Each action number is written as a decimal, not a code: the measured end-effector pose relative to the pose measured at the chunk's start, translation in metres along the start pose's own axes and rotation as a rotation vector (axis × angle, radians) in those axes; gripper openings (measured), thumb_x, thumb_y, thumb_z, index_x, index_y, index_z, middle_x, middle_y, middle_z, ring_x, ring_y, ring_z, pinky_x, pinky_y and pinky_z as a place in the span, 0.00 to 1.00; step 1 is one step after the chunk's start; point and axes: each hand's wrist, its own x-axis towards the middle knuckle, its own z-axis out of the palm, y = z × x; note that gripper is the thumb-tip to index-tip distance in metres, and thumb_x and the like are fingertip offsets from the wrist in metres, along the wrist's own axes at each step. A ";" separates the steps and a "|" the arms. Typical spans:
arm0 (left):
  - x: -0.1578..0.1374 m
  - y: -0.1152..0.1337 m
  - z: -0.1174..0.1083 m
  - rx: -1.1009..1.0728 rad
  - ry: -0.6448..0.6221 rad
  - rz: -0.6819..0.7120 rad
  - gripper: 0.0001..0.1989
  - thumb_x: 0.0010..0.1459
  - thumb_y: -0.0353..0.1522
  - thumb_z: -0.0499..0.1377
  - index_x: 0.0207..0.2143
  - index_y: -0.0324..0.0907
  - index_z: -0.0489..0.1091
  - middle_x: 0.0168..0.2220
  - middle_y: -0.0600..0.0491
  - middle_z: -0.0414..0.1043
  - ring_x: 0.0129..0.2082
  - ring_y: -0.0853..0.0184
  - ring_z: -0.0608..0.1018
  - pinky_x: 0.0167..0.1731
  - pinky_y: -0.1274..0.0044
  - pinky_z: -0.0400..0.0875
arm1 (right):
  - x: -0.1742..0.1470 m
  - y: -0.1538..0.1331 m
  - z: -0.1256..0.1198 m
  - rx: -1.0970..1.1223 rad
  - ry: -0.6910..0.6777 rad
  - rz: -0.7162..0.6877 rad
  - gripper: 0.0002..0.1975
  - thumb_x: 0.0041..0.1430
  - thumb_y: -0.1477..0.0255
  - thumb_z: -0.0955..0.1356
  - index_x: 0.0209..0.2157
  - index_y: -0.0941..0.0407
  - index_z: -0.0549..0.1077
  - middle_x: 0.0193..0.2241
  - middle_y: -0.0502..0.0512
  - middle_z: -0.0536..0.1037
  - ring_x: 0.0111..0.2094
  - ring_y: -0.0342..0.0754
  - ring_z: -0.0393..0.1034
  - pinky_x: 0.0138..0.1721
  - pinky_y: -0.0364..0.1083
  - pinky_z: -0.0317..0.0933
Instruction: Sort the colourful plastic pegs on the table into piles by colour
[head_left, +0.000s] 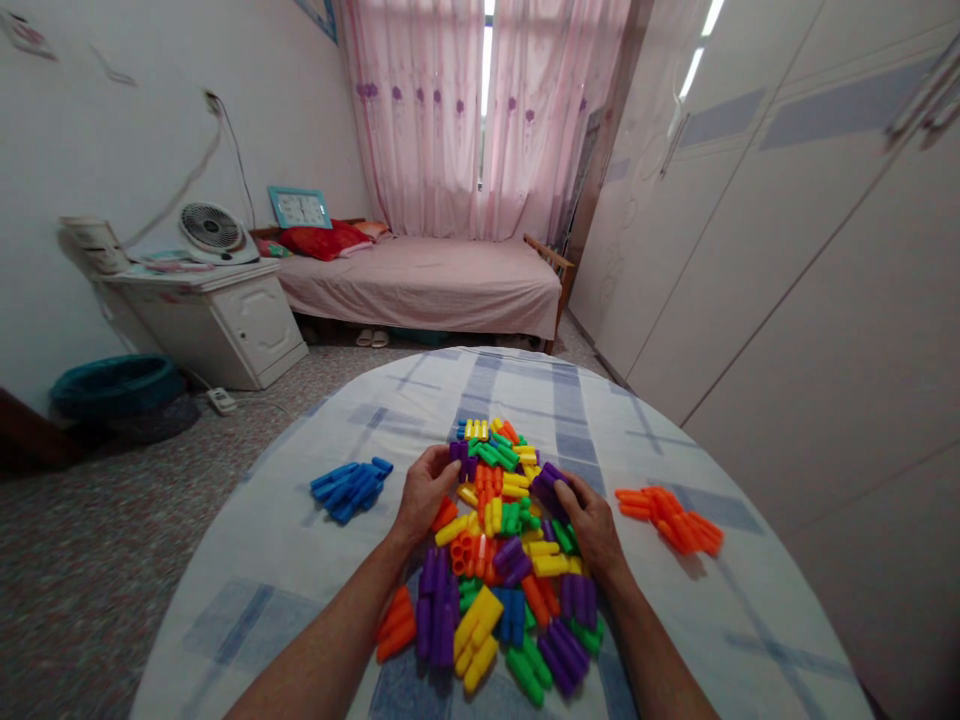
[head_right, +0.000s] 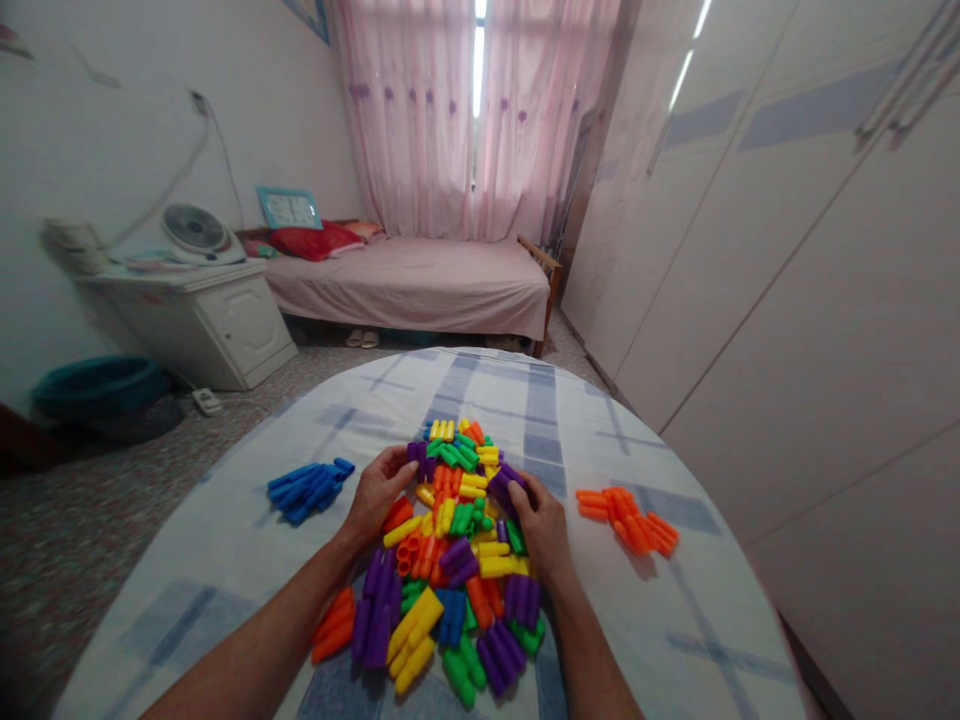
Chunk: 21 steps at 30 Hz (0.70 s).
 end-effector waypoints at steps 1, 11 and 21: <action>0.000 0.001 0.001 0.000 0.004 0.003 0.14 0.46 0.35 0.62 0.36 0.38 0.68 0.35 0.52 0.75 0.35 0.66 0.76 0.38 0.75 0.69 | 0.000 0.000 0.000 0.012 -0.008 -0.002 0.21 0.55 0.56 0.63 0.43 0.55 0.74 0.40 0.55 0.78 0.43 0.54 0.70 0.45 0.50 0.62; 0.002 -0.005 -0.002 0.012 0.023 0.005 0.17 0.46 0.36 0.62 0.38 0.38 0.69 0.37 0.50 0.75 0.37 0.65 0.76 0.40 0.74 0.69 | -0.001 0.003 -0.001 0.050 -0.028 0.008 0.23 0.52 0.58 0.65 0.46 0.56 0.72 0.39 0.56 0.77 0.41 0.53 0.71 0.42 0.50 0.65; 0.001 -0.003 -0.002 0.058 -0.038 -0.008 0.18 0.47 0.38 0.61 0.39 0.37 0.71 0.37 0.49 0.76 0.38 0.64 0.76 0.40 0.74 0.69 | 0.000 0.005 0.000 0.066 -0.051 0.002 0.21 0.53 0.59 0.65 0.46 0.55 0.71 0.39 0.55 0.78 0.40 0.52 0.72 0.43 0.49 0.64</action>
